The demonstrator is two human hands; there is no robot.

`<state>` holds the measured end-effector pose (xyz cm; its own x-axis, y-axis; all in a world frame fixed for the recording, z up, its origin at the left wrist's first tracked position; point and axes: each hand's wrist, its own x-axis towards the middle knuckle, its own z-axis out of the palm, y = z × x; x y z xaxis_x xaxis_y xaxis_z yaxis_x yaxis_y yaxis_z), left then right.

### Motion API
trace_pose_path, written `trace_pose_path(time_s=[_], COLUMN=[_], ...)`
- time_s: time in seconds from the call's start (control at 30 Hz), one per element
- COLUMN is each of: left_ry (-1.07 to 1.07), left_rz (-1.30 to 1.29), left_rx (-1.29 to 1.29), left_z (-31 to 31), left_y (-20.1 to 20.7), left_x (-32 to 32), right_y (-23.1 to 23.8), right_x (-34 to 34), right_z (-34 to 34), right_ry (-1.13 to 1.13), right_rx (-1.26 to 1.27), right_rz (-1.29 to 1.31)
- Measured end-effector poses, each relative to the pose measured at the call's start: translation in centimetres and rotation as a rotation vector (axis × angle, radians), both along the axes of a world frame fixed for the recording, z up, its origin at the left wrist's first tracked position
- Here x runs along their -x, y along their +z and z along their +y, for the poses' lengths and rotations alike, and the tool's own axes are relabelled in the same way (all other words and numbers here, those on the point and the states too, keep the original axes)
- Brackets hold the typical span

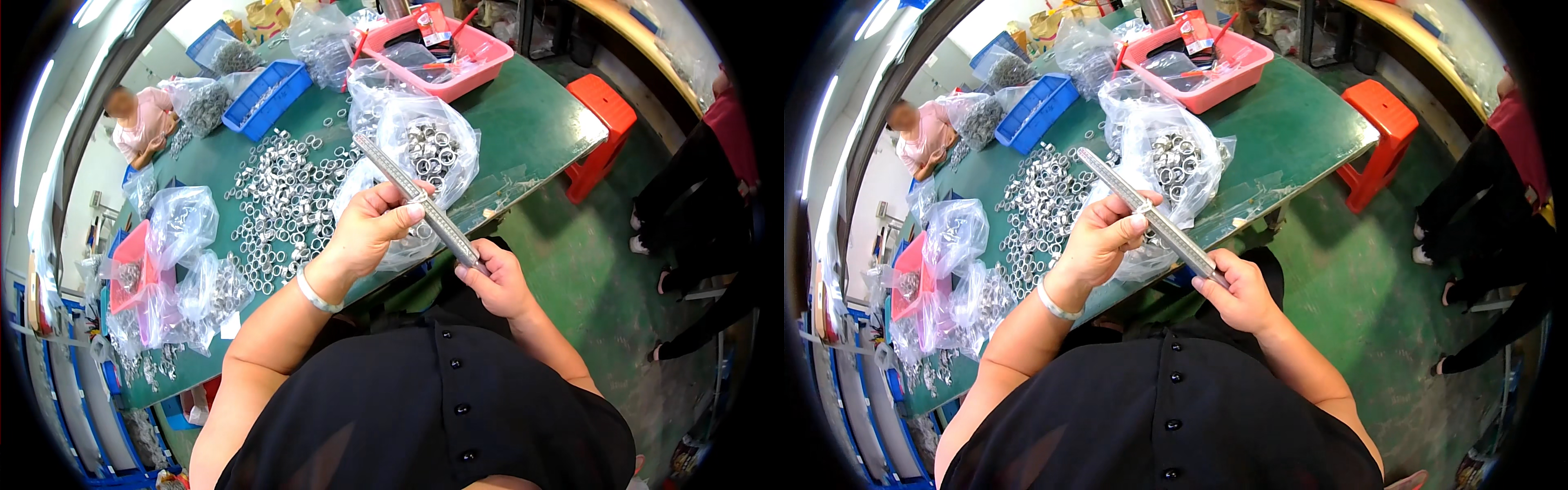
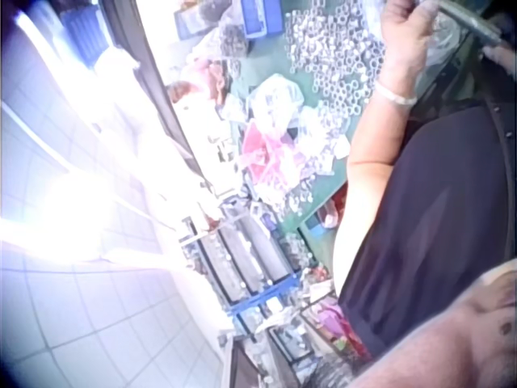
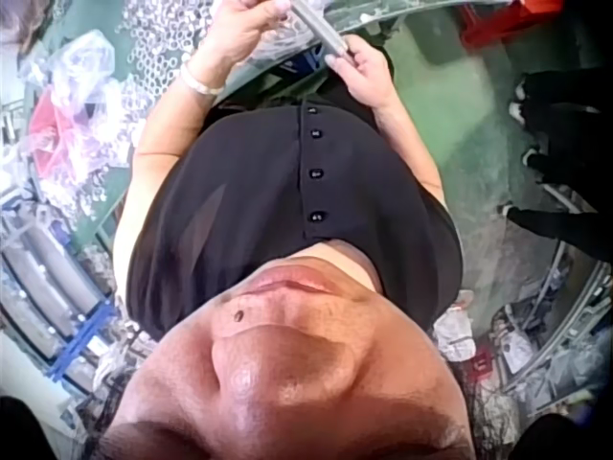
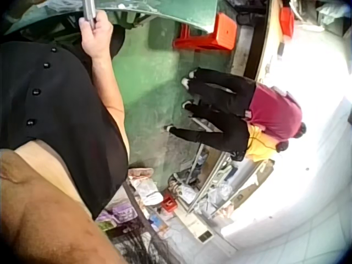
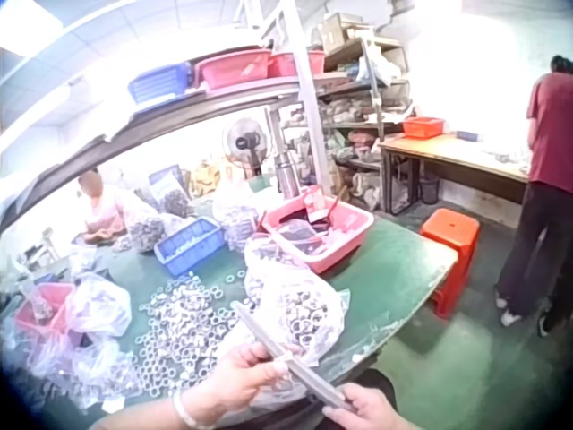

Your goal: The person holds a metal measuring rod and slides several metal rings onto it one by one from a pile on the table. The person then removes the rings from the rod and places them into a clear plastic bag.

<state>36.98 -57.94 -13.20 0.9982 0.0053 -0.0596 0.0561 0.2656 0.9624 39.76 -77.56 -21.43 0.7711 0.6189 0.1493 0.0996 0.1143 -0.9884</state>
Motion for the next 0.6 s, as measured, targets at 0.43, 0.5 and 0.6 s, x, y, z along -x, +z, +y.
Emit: trace_pose_path(time_s=[0.43, 0.5, 0.6], left_ry=[-0.112, -0.069, -0.026], left_rz=[0.099, 0.145, 0.164], left_rx=[0.657, 0.704, 0.765], left_z=[3.6, 3.7, 3.2], left_y=[3.0, 2.6, 2.7], left_x=[-3.2, -3.2, -3.5], right_y=[-1.3, -1.2, -1.3], right_x=[0.0, -0.2, -0.5], right_z=[-3.1, -3.3, -3.8], right_ry=[-0.012, -0.034, -0.052], right_rx=[-0.134, -0.137, -0.140], right_rz=[0.372, 0.350, 0.338])
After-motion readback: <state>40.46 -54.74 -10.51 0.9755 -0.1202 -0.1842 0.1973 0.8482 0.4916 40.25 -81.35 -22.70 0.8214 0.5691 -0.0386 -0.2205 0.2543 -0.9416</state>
